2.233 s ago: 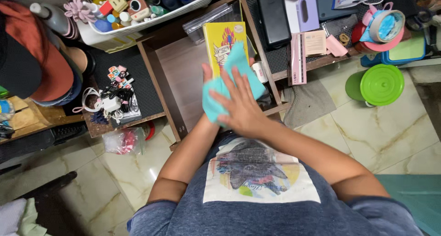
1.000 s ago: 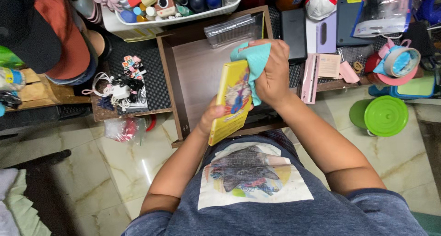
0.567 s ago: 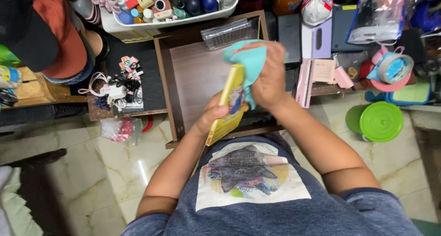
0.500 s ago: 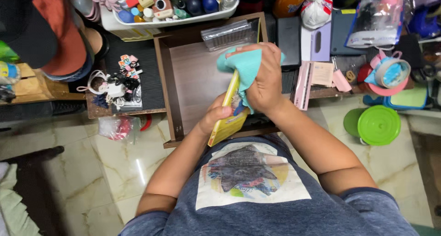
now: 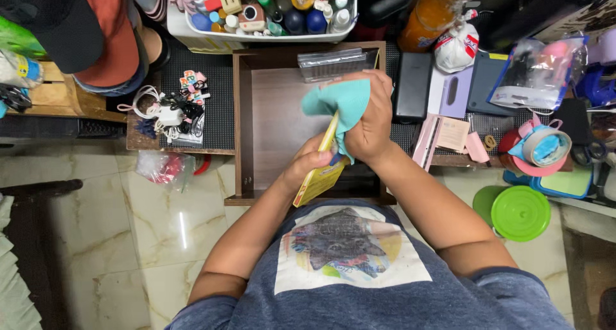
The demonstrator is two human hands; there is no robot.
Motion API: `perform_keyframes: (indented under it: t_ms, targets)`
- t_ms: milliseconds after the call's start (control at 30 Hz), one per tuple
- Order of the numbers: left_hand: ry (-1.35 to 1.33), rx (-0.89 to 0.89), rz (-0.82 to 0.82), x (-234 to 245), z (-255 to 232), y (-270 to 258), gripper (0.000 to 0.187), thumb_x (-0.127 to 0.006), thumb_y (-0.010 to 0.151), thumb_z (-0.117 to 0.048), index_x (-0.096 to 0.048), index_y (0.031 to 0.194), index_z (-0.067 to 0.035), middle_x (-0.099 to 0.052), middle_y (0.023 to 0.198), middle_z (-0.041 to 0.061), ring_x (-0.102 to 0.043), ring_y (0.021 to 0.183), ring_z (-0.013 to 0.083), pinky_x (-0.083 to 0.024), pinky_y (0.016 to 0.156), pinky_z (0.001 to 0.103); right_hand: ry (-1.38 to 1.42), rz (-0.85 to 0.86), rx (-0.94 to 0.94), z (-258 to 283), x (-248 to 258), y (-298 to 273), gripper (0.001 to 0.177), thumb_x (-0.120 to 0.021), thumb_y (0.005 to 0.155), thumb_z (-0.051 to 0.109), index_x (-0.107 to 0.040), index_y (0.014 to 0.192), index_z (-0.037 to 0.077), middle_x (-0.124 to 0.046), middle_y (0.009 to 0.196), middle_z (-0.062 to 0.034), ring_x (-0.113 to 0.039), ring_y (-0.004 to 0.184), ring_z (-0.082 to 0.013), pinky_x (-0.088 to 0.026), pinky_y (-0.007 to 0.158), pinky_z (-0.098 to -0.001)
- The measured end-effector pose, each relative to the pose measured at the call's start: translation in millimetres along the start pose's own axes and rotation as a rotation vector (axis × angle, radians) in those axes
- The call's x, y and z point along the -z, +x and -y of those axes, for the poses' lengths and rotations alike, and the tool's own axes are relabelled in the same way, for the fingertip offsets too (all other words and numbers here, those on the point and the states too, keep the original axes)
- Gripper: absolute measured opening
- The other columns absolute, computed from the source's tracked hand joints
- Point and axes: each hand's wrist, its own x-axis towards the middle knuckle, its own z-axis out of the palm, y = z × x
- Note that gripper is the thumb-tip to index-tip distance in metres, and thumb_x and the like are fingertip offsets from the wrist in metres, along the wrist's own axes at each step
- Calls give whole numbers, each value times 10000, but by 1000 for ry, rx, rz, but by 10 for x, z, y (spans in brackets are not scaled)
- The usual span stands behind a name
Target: The person wipes the surfaces of several small items with a light blue cloth, including a yellow box, a white phone box, a black calculator, and a plastic container. Each item is wiped on multiple sides and then placed back into an open drawer.
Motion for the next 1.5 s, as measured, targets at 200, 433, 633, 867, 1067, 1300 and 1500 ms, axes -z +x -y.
perform_keyframes:
  t_ms: [200, 433, 633, 867, 1067, 1300, 1500]
  targets:
    - [-62, -92, -67, 84, 30, 25, 755, -677, 907, -481, -490, 1424, 36, -635, 1134, 160, -634, 962, 218, -541, 818, 348, 179, -52, -337, -339, -186, -269, 317, -453, 1102, 155, -623, 1346, 43, -628, 1424, -156, -592, 1376, -337, -424, 1181, -416]
    - [-542, -215, -169, 292, -57, 206, 714, -611, 954, -439, -454, 1477, 22, -616, 1397, 198, -644, 1270, 302, -515, 1122, 440, 93, 229, -413, 7, -500, -818, 581, -396, 1094, 105, -226, 1623, -66, -159, 1727, -252, -143, 1619, -442, -120, 1328, -483]
    - [-259, -214, -133, 286, -42, 181, 510, -554, 1073, -339, -497, 1436, 15, -628, 1350, 199, -664, 1206, 290, -547, 1055, 459, 170, -6, -405, -342, -329, -313, 522, -454, 1097, 45, -322, 1595, -41, -263, 1716, -218, -282, 1617, -348, -234, 1338, -410]
    - [-25, -395, -410, 233, -149, 229, 399, -565, 1123, -276, -544, 1344, 55, -668, 1227, 181, -688, 1056, 244, -585, 934, 417, 250, -53, -668, -239, -363, -404, 478, -518, 1000, -21, -547, 1473, 36, -673, 1410, -162, -635, 1303, -210, -489, 1093, -318]
    - [-128, -453, -571, 252, -138, 190, 377, -557, 1080, -295, -550, 1279, 25, -685, 1157, 150, -720, 983, 225, -613, 862, 397, 96, 118, -605, -37, -219, -557, 432, -566, 982, -41, -598, 1405, 39, -702, 1328, -197, -692, 1247, -277, -513, 1047, -342]
    - [92, -438, -447, 135, 98, 138, 381, -535, 1137, -280, -576, 1330, 46, -676, 1220, 142, -677, 1057, 182, -572, 940, 342, 72, 60, -473, -189, -197, -272, 494, -537, 1001, -45, -536, 1487, 48, -666, 1387, -216, -686, 1262, -303, -520, 1056, -352]
    - [-8, -633, -588, 19, -100, -16, 381, -504, 1117, -291, -599, 1264, 47, -706, 1128, 135, -705, 979, 201, -584, 875, 352, 142, 225, -395, -41, -147, -525, 494, -554, 977, -56, -559, 1460, 48, -671, 1341, -230, -681, 1245, -336, -510, 1038, -378]
